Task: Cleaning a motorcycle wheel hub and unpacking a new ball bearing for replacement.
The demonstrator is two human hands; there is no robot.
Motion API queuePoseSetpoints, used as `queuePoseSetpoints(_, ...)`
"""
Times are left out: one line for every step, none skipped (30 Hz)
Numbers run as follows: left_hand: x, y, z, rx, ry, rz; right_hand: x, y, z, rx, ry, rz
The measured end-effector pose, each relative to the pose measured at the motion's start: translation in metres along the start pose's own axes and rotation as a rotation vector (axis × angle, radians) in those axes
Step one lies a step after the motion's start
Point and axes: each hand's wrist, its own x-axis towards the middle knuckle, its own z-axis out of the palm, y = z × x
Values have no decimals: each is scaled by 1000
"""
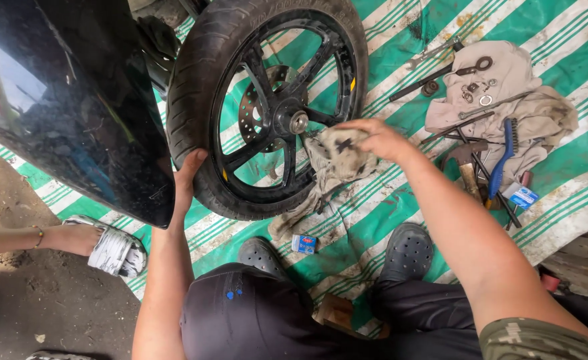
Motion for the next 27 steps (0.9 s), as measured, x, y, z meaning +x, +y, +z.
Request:
queuePoseSetpoints(0,-1,0,1,1,2,9,-13,14,1,0,-2)
queuePoseSetpoints(0,-3,0,3,-5,19,19,-27,28,-112,12,-54)
queuePoseSetpoints(-1,-4,-1,6,-10,34,28,-41,44,-224,21,-106)
queuePoseSetpoints(-1,-4,-1,9,-7,34,32,-43,55,-221,19,-108)
queuePoseSetpoints(-1,-4,-1,13,-9,42,35,-45,65,-236,118,-133)
queuePoseSetpoints(0,-5,-1,16,-12,50,39,-48,76,-250,218,-157)
queuePoseSetpoints(-1,-3,-1,17,-10,50,41,-36,80,-249,218,-159)
queuePoseSetpoints(-2,-1,-1,44,12,-7,42,-25,83,-258,331,-185)
queuePoseSetpoints(-2,0,-1,69,32,-64,44,-13,86,-269,446,-211)
queuePoseSetpoints(-1,0,-1,69,32,-62,42,-8,85,-269,447,-212)
queuePoseSetpoints(-1,-2,-1,78,38,-84,38,-3,84,-253,513,-222)
queuePoseSetpoints(-1,-3,-1,87,43,-105,34,2,84,-237,579,-232)
queuePoseSetpoints(-1,-2,-1,86,46,-106,35,-1,86,-238,576,-233)
queuePoseSetpoints(0,-2,0,73,49,-140,35,-5,88,-296,566,-252)
queuePoseSetpoints(-1,-1,0,60,52,-175,35,-9,90,-354,555,-270)
queuePoseSetpoints(-2,0,0,59,55,-177,33,-20,94,-355,551,-271)
queuePoseSetpoints(-1,1,0,56,68,-164,32,-31,98,-449,466,-216)
queuePoseSetpoints(-1,2,0,53,81,-151,31,-43,102,-542,379,-161)
queuePoseSetpoints(-2,2,0,53,85,-152,36,-46,101,-542,376,-163)
queuePoseSetpoints(-2,3,1,48,84,-118,40,-50,100,-641,284,-61)
queuePoseSetpoints(-1,3,1,43,81,-84,44,-53,99,-739,192,43)
queuePoseSetpoints(-1,4,1,44,82,-85,47,-65,93,-739,191,43)
queuePoseSetpoints(-2,5,1,64,54,-93,50,-77,87,-701,95,138)
queuePoseSetpoints(-3,7,1,84,26,-101,53,-89,81,-662,0,233)
queuePoseSetpoints(-2,8,0,81,26,-100,58,-87,81,-664,1,233)
queuePoseSetpoints(-2,9,0,127,13,-93,63,-84,81,-540,-25,302)
queuePoseSetpoints(-1,10,-1,173,0,-84,70,-82,80,-413,-48,368)
